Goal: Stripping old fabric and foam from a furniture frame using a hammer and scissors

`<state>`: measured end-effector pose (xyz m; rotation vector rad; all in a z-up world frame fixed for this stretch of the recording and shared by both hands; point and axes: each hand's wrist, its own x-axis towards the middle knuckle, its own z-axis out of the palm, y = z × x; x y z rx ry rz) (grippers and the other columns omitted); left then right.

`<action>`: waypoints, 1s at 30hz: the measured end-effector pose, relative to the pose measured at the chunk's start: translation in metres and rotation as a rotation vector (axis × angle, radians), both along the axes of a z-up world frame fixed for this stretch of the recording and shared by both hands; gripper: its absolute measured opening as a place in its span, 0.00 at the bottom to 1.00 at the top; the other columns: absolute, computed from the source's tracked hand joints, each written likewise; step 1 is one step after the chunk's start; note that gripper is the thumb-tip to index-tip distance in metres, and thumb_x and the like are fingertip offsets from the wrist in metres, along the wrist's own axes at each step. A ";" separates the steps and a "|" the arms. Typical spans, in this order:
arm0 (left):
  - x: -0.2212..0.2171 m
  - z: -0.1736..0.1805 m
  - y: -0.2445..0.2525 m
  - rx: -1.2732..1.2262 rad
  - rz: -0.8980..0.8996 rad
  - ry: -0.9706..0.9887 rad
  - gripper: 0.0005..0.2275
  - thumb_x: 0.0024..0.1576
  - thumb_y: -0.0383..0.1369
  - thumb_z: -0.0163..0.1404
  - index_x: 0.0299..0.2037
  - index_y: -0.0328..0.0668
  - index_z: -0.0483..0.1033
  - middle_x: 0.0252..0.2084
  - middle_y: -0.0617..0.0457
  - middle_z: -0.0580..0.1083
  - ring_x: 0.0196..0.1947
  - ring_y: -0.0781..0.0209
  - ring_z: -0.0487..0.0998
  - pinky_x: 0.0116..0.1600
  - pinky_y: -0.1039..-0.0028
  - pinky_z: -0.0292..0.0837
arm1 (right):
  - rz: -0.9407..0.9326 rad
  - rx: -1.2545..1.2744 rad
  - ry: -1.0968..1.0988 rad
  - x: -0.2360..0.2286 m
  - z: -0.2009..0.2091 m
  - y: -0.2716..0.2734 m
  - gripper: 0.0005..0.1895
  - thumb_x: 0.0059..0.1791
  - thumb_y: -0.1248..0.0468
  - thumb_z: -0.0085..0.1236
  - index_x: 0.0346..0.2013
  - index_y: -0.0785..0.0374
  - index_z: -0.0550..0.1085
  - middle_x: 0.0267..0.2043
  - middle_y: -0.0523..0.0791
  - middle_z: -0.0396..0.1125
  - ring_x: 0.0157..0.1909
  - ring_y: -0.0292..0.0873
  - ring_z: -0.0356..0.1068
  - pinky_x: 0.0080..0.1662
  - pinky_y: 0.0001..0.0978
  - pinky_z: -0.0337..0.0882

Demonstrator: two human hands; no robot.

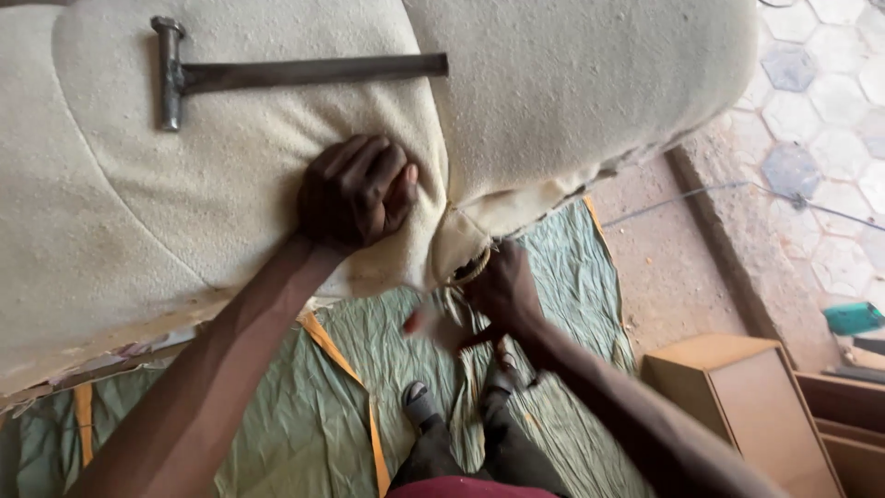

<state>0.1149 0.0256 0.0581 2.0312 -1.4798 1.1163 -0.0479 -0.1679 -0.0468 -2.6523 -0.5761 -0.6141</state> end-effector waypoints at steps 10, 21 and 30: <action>-0.004 0.007 -0.001 -0.059 0.090 0.003 0.12 0.65 0.36 0.41 0.27 0.47 0.65 0.22 0.56 0.60 0.20 0.57 0.70 0.27 0.73 0.71 | -0.045 -0.068 0.332 0.022 0.065 -0.079 0.12 0.48 0.61 0.53 0.22 0.60 0.66 0.19 0.49 0.64 0.25 0.64 0.70 0.23 0.51 0.67; -0.174 -0.028 -0.086 -1.084 0.819 0.830 0.17 0.69 0.42 0.43 0.27 0.46 0.60 0.19 0.61 0.55 0.20 0.70 0.53 0.26 0.71 0.44 | 0.094 0.086 0.573 0.045 0.072 -0.097 0.20 0.52 0.63 0.55 0.16 0.63 0.66 0.13 0.45 0.59 0.21 0.33 0.57 0.24 0.43 0.53; -0.155 -0.035 -0.114 -1.546 0.540 1.728 0.26 0.42 0.58 0.59 0.23 0.53 0.56 0.19 0.67 0.42 0.15 0.76 0.39 0.18 0.76 0.32 | 0.000 0.990 1.487 -0.005 0.036 -0.126 0.19 0.57 0.56 0.48 0.43 0.72 0.76 0.37 0.50 0.72 0.33 0.44 0.69 0.35 0.32 0.69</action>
